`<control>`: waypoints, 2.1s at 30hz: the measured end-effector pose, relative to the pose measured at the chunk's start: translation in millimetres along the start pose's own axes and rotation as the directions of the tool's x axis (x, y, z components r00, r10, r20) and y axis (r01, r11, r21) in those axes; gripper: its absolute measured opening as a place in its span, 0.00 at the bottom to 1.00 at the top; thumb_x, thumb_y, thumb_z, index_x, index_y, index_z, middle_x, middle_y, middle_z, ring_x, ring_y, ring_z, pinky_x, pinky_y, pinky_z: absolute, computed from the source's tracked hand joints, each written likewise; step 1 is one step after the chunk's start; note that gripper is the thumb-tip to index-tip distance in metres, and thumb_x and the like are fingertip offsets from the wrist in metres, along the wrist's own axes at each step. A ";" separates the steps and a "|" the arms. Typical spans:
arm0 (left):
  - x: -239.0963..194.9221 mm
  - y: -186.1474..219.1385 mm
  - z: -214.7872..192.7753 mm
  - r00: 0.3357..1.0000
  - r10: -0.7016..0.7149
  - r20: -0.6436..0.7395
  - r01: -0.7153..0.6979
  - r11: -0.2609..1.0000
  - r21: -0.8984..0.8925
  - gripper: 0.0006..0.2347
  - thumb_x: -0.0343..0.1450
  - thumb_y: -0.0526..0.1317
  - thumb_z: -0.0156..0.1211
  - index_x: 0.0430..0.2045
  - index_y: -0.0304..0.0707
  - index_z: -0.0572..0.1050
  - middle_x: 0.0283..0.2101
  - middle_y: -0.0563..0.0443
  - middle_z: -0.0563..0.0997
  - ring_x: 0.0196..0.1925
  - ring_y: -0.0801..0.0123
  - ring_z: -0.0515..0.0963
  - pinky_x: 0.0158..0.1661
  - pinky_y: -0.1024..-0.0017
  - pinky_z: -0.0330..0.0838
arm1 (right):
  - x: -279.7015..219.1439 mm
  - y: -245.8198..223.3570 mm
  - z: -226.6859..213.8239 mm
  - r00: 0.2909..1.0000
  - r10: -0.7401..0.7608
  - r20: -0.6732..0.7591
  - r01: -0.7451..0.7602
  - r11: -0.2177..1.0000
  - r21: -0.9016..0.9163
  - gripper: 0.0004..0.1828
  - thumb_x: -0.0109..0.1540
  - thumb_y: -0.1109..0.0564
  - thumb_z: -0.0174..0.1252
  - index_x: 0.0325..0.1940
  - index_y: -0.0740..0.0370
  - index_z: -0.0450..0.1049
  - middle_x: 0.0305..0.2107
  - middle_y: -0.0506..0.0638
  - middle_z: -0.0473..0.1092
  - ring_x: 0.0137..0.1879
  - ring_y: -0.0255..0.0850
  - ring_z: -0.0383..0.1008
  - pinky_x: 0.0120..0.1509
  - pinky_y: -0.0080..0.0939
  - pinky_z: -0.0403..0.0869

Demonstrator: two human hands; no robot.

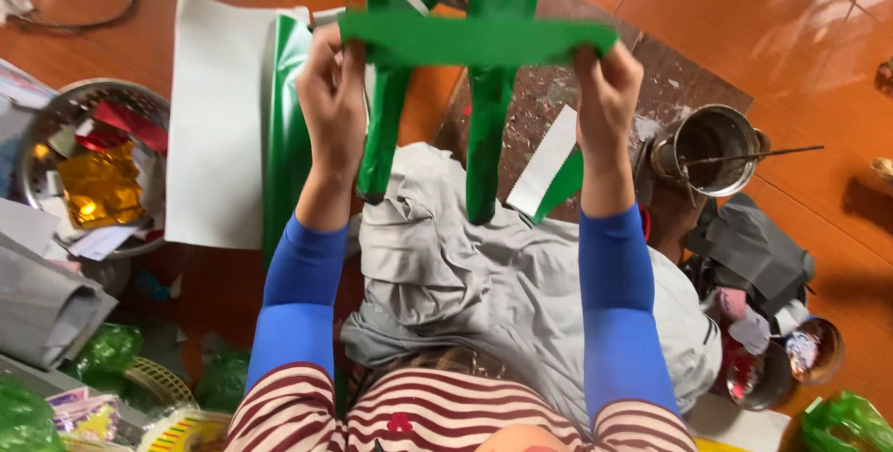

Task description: Applying glue and attaching green paper strips to a bamboo frame to assemble a craft object.

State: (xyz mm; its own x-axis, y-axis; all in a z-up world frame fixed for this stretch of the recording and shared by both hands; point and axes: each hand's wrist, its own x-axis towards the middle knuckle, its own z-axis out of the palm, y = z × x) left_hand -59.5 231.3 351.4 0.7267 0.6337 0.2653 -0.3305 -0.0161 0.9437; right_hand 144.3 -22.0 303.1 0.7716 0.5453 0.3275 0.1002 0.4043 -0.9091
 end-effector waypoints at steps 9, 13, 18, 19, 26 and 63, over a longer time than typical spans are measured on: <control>73.1 -71.8 -14.5 0.980 0.137 -0.143 -0.121 0.986 0.117 0.09 0.82 0.38 0.54 0.40 0.27 0.76 0.35 0.58 0.79 0.36 0.83 0.74 0.39 0.81 0.70 | 56.9 47.2 32.7 0.968 -0.112 -0.224 0.022 0.929 -0.370 0.17 0.75 0.47 0.53 0.40 0.62 0.74 0.28 0.39 0.69 0.30 0.26 0.61 0.32 0.29 0.60; 74.3 -84.1 -12.8 0.979 0.010 -0.203 0.007 0.997 0.080 0.09 0.80 0.38 0.55 0.36 0.28 0.76 0.31 0.58 0.77 0.32 0.83 0.72 0.36 0.81 0.70 | 54.6 52.9 36.1 0.969 -0.080 -0.233 0.000 0.946 -0.323 0.15 0.75 0.48 0.54 0.46 0.62 0.76 0.33 0.40 0.72 0.38 0.26 0.69 0.43 0.29 0.72; 76.6 -88.2 -11.6 0.982 -0.012 -0.191 0.026 0.997 0.072 0.09 0.80 0.38 0.56 0.36 0.28 0.76 0.31 0.58 0.77 0.32 0.82 0.72 0.35 0.81 0.69 | 55.8 53.9 42.4 0.966 0.018 -0.257 -0.057 0.988 -0.143 0.15 0.74 0.48 0.53 0.47 0.62 0.75 0.32 0.40 0.72 0.36 0.26 0.68 0.40 0.30 0.70; 76.3 -89.0 -11.8 0.980 -0.020 -0.198 0.031 0.998 0.050 0.09 0.80 0.38 0.56 0.36 0.28 0.76 0.31 0.57 0.78 0.32 0.82 0.72 0.35 0.81 0.70 | 55.1 53.4 43.1 0.966 0.026 -0.258 -0.063 0.989 -0.135 0.14 0.74 0.48 0.53 0.45 0.62 0.74 0.31 0.40 0.70 0.35 0.26 0.66 0.39 0.29 0.68; 48.5 -30.5 -3.5 0.929 0.330 -0.170 -0.261 0.906 0.332 0.06 0.82 0.34 0.54 0.41 0.28 0.76 0.45 0.53 0.78 0.44 0.77 0.79 0.45 0.77 0.77 | 29.7 8.7 64.6 0.904 -0.307 -0.298 0.098 0.826 -0.555 0.14 0.75 0.53 0.53 0.41 0.65 0.75 0.33 0.43 0.63 0.34 0.31 0.57 0.38 0.31 0.58; -66.7 26.5 32.1 0.898 0.298 0.324 -0.435 0.718 0.544 0.10 0.68 0.36 0.69 0.40 0.36 0.77 0.42 0.46 0.82 0.57 0.50 0.80 0.57 0.56 0.71 | -91.2 21.5 145.6 0.992 0.122 0.017 -0.099 0.872 -0.480 0.42 0.73 0.51 0.53 0.82 0.67 0.37 0.56 0.52 0.69 0.61 0.40 0.73 0.65 0.39 0.71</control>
State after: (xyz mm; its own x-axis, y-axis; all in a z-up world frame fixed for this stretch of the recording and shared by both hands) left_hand -97.4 163.7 365.0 0.7489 0.3132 0.5840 -0.2260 -0.7077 0.6694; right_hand -15.4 43.9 291.1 0.7674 0.6027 0.2188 0.3130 -0.0542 -0.9482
